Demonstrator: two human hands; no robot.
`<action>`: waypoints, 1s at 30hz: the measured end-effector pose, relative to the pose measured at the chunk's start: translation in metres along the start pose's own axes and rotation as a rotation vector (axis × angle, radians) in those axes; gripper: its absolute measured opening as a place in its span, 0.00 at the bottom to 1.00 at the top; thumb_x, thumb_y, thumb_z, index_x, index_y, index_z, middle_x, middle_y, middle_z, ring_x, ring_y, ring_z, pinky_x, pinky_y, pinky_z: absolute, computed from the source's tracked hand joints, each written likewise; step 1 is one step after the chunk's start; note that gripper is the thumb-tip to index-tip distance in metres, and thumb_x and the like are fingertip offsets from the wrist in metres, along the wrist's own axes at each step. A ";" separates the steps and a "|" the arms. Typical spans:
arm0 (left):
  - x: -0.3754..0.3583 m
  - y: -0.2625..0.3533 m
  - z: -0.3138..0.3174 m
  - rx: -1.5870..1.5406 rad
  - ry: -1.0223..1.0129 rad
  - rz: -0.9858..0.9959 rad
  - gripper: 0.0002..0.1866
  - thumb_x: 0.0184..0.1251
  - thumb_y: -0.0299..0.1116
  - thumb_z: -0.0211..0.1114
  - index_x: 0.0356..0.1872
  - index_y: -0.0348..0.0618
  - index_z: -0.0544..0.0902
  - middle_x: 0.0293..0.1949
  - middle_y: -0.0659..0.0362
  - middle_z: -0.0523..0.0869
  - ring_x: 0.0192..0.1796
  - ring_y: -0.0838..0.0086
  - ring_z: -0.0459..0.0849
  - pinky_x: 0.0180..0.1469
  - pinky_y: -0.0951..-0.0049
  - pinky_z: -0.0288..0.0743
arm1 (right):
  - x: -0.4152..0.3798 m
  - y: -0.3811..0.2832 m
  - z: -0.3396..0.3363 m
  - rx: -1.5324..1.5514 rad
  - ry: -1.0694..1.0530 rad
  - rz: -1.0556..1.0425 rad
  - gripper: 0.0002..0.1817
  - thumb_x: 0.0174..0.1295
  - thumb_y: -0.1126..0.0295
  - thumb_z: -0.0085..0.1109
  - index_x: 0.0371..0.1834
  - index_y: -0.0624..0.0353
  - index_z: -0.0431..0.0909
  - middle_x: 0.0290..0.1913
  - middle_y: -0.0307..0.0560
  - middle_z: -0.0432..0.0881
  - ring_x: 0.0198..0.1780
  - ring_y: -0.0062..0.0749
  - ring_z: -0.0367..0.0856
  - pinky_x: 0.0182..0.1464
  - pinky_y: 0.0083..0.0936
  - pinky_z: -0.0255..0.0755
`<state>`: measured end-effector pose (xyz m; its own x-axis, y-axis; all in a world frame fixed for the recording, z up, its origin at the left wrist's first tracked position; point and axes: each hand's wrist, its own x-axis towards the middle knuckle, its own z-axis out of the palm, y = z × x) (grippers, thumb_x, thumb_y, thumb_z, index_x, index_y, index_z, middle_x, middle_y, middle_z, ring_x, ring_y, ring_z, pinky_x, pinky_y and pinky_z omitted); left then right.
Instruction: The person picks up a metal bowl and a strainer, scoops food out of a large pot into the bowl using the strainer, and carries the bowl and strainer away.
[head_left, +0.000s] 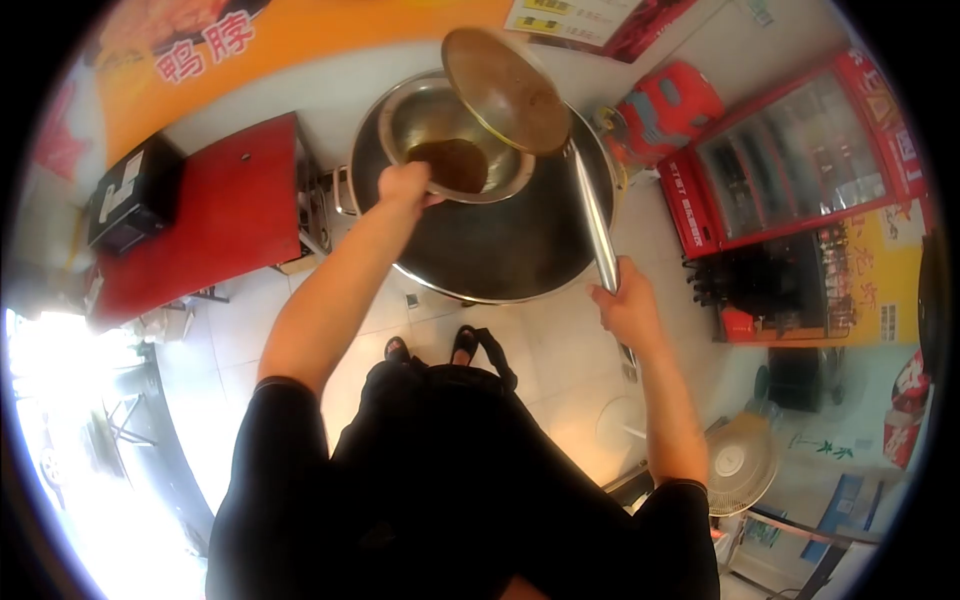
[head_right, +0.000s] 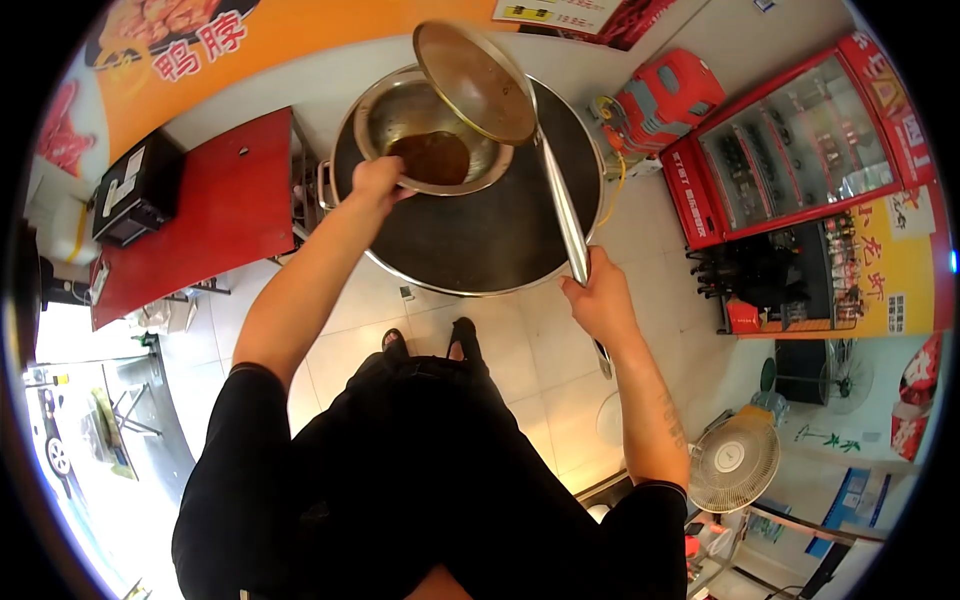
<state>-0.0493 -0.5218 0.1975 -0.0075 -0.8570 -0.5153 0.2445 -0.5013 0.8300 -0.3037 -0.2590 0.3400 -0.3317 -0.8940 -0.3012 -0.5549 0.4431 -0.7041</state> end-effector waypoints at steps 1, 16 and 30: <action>-0.001 -0.001 0.007 -0.013 0.001 -0.015 0.16 0.68 0.25 0.59 0.53 0.24 0.80 0.48 0.45 0.86 0.44 0.57 0.90 0.38 0.57 0.93 | 0.001 0.010 0.009 -0.187 0.094 -0.158 0.19 0.63 0.74 0.66 0.52 0.68 0.71 0.29 0.58 0.83 0.24 0.48 0.83 0.28 0.41 0.76; -0.014 -0.009 0.003 -0.159 -0.060 -0.080 0.14 0.66 0.22 0.58 0.51 0.26 0.79 0.45 0.47 0.85 0.40 0.56 0.90 0.38 0.59 0.91 | -0.017 0.020 0.068 -0.519 0.167 -0.168 0.18 0.67 0.72 0.61 0.56 0.65 0.68 0.35 0.69 0.85 0.39 0.69 0.85 0.42 0.54 0.78; -0.008 -0.015 -0.005 -0.150 -0.012 -0.103 0.12 0.67 0.23 0.57 0.47 0.27 0.82 0.40 0.49 0.87 0.35 0.59 0.90 0.32 0.63 0.90 | -0.025 0.019 0.085 -0.563 0.157 -0.133 0.16 0.66 0.73 0.62 0.51 0.65 0.68 0.34 0.69 0.85 0.38 0.69 0.84 0.41 0.54 0.78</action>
<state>-0.0484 -0.5072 0.1881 -0.0514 -0.8038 -0.5926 0.3835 -0.5638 0.7314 -0.2406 -0.2339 0.2795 -0.3168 -0.9426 -0.1056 -0.9039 0.3337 -0.2676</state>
